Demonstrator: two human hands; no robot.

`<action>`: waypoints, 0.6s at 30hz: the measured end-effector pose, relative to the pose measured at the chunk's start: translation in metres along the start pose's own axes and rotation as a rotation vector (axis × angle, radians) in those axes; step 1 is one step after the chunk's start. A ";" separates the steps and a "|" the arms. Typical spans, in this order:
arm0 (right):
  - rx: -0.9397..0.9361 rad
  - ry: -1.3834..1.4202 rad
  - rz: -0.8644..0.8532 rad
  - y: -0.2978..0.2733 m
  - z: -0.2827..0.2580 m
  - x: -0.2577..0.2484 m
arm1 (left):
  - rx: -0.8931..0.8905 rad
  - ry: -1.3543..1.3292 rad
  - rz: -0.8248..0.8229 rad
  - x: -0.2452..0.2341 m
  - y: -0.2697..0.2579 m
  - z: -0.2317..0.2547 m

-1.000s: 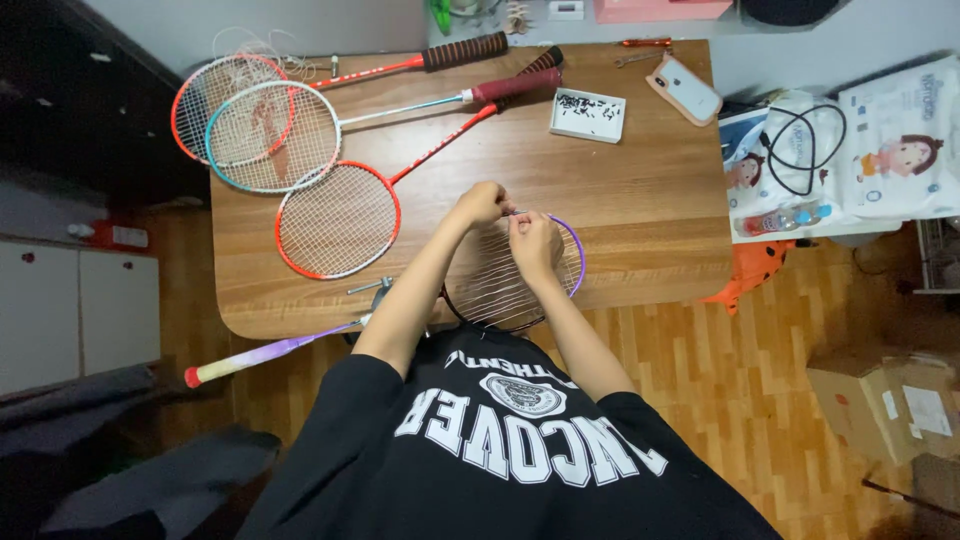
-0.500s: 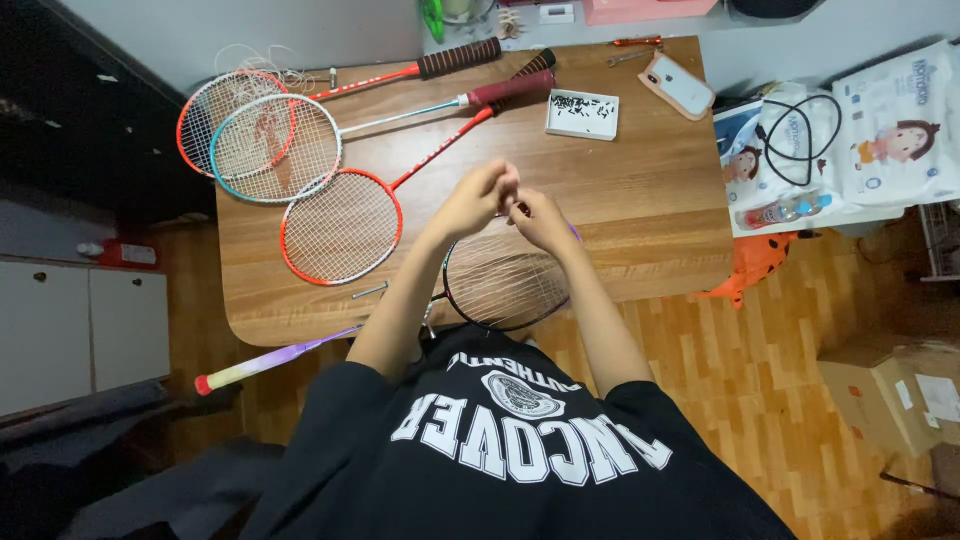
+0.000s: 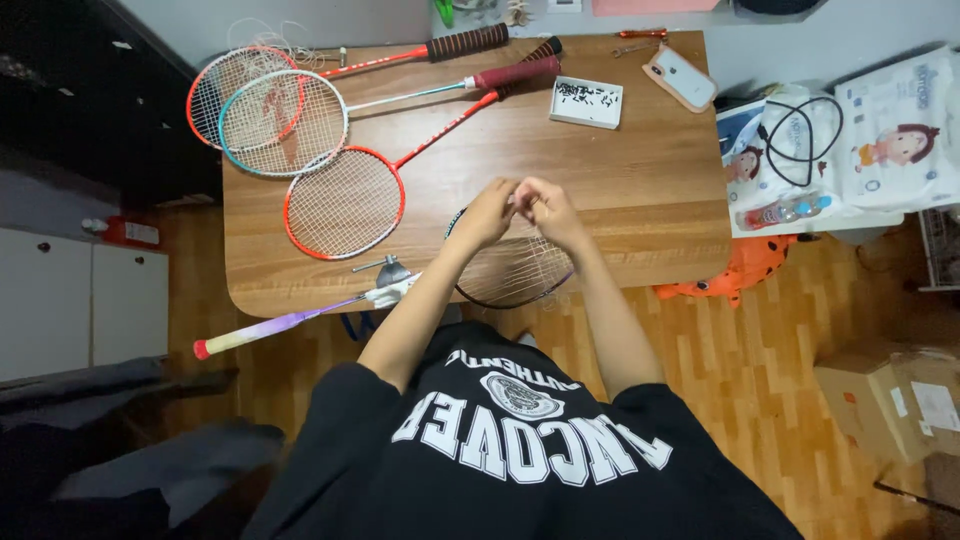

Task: Threading a string through the frame of a badminton racket.

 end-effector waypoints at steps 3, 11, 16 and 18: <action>-0.021 -0.187 -0.093 -0.024 -0.026 0.003 | 0.067 0.135 0.062 -0.008 0.000 0.013; -0.023 -0.331 0.180 -0.052 -0.021 -0.018 | -0.347 -0.116 0.139 0.038 0.087 -0.097; 0.005 -0.369 0.263 -0.088 -0.001 -0.039 | -0.507 -0.123 -0.018 0.103 0.148 -0.162; 0.192 -0.326 0.238 -0.107 0.026 -0.048 | -0.504 -0.042 -0.036 0.120 0.163 -0.169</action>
Point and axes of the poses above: each hand's wrist, its own y-axis towards the middle knuckle, its own x-axis out of the palm, z = x × y, the point moved 4 cm from there along y, towards the middle knuckle, and after that the axes turned 11 degrees about -x, right-handed, at the moved point
